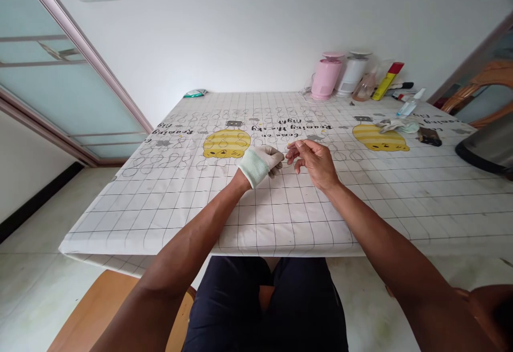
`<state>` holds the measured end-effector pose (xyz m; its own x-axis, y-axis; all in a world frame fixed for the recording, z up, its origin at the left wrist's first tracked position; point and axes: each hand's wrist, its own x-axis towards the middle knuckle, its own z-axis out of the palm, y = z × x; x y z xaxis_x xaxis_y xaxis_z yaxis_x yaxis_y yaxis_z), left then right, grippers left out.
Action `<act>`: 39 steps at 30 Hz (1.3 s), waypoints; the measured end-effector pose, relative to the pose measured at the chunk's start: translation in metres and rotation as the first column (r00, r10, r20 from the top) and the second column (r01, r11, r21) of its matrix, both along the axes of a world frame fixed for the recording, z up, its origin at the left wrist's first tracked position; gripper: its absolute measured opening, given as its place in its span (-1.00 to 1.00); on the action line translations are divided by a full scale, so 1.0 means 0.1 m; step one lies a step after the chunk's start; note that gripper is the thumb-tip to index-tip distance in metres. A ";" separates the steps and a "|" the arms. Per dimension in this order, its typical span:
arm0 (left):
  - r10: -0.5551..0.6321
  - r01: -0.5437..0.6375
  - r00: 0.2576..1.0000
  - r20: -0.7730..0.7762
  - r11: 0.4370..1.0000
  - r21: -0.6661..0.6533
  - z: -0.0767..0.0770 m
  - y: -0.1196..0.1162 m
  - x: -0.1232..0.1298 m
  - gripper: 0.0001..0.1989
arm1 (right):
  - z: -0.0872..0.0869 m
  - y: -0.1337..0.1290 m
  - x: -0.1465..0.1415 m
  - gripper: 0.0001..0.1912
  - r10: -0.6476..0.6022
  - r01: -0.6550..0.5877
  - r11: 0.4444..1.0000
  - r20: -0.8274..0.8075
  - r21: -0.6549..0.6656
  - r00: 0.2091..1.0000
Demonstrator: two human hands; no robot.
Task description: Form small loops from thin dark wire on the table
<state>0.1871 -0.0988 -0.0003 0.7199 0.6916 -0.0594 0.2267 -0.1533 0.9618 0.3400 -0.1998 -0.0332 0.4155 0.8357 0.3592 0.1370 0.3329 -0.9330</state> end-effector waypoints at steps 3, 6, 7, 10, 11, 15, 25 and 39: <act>0.013 -0.013 1.000 0.020 1.000 -0.005 -0.04 0.03 0.01 -0.82 | 0.02 -0.02 0.00 -0.46 -0.007 0.008 1.000 0.059 -0.012 0.998; 0.048 -0.048 0.999 0.014 0.999 -0.004 -0.07 0.05 0.01 -0.86 | 0.00 -0.02 -0.02 -0.50 -0.031 0.036 0.999 0.144 -0.032 0.989; 0.060 -0.060 0.998 0.011 0.998 0.001 -0.08 0.06 0.01 -0.85 | -0.01 -0.02 -0.03 -0.53 -0.041 0.048 0.998 0.173 -0.038 0.984; 0.065 -0.065 0.998 0.008 0.998 0.025 -0.09 0.05 0.01 -0.83 | -0.04 -0.01 -0.05 -0.58 -0.058 0.073 0.995 0.220 -0.061 0.974; 0.060 -0.061 0.998 0.005 0.998 0.032 -0.10 0.05 0.01 -0.82 | -0.04 -0.01 -0.05 -0.59 -0.055 0.071 0.995 0.215 -0.066 0.975; 0.022 -0.022 1.000 -0.012 0.998 0.061 -0.08 0.04 0.01 -0.80 | -0.02 0.00 -0.03 -0.61 -0.021 0.025 0.999 0.141 -0.025 0.990; 0.014 0.002 0.997 -0.080 0.980 0.198 -0.03 0.02 -0.03 -0.83 | -0.01 0.00 0.03 -0.57 0.036 -0.037 0.999 0.076 0.011 0.996; 0.049 0.080 0.969 -0.243 0.866 0.494 0.04 0.06 -0.14 -0.75 | 0.01 -0.08 0.21 -0.62 0.130 -0.079 0.980 0.285 -0.185 0.950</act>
<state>0.1735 -0.0923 0.0036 0.7388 0.6637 0.1168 0.4330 -0.6003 0.6725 0.3607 -0.2080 -0.0321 0.2196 0.9277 0.3020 0.3871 0.2013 -0.8998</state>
